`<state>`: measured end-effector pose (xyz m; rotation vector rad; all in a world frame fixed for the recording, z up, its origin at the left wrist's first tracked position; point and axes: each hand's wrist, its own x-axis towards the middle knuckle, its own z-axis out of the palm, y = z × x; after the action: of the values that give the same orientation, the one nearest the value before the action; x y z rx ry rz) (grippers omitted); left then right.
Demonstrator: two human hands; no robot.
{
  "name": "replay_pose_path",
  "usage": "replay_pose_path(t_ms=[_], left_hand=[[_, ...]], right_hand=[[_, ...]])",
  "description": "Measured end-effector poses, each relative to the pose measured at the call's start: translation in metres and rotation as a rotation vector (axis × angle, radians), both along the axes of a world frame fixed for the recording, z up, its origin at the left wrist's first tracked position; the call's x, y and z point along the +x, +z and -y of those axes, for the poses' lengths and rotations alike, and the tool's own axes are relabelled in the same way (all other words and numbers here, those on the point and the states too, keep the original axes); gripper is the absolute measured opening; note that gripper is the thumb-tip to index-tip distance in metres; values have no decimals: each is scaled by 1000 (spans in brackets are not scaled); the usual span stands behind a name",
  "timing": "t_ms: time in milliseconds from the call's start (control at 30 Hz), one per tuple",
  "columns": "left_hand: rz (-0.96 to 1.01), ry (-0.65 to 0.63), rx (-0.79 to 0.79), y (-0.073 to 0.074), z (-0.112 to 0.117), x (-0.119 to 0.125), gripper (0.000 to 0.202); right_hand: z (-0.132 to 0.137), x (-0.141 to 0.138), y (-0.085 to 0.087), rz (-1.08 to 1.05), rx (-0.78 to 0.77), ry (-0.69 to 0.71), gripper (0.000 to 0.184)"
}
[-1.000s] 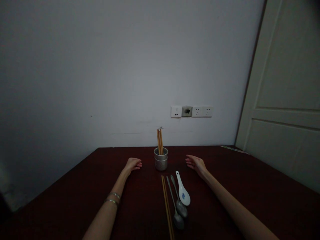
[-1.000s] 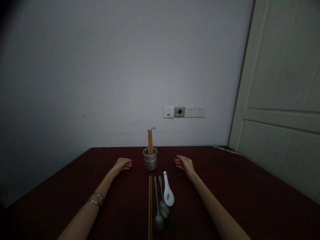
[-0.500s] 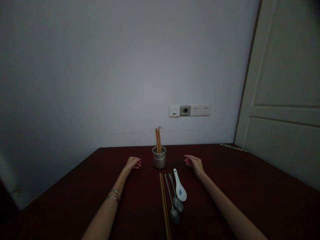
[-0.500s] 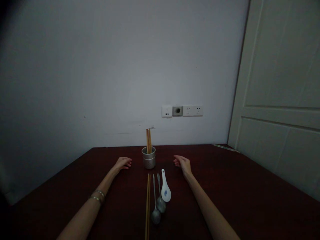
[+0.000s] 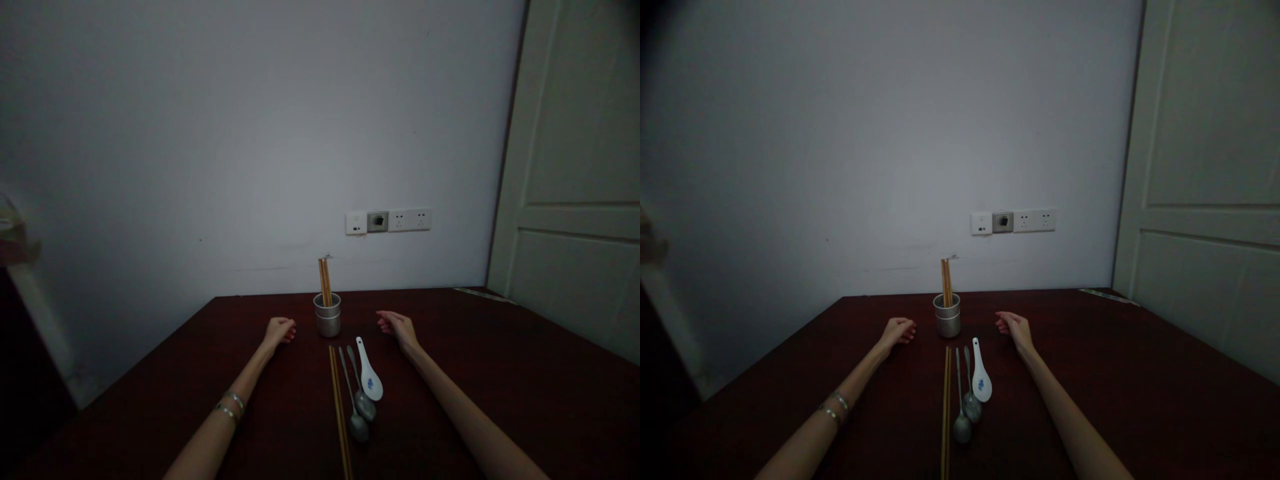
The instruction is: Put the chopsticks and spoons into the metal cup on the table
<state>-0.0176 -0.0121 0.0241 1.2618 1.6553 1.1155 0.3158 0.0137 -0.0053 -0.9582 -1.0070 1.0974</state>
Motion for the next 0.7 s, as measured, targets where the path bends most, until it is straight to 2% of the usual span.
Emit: replay_pose_path(t_ms=[67, 200, 300, 400, 567, 700], left_hand=[[-85, -125, -26, 8, 10, 12, 21], [-292, -497, -107, 24, 34, 43, 24], [-486, -629, -144, 31, 51, 65, 28], [-718, -623, -127, 32, 64, 81, 34], [-1066, -459, -50, 28, 77, 99, 33], [-1162, -434, -63, 25, 79, 106, 35]], right_hand=[[2, -1, 1, 9, 5, 2, 23], [6, -2, 4, 28, 18, -4, 23], [6, -2, 4, 44, 20, -7, 24], [4, -2, 3, 59, 17, -6, 25], [0, -1, 0, 72, 17, -2, 27], [-3, -1, -3, 75, 20, 2, 27]])
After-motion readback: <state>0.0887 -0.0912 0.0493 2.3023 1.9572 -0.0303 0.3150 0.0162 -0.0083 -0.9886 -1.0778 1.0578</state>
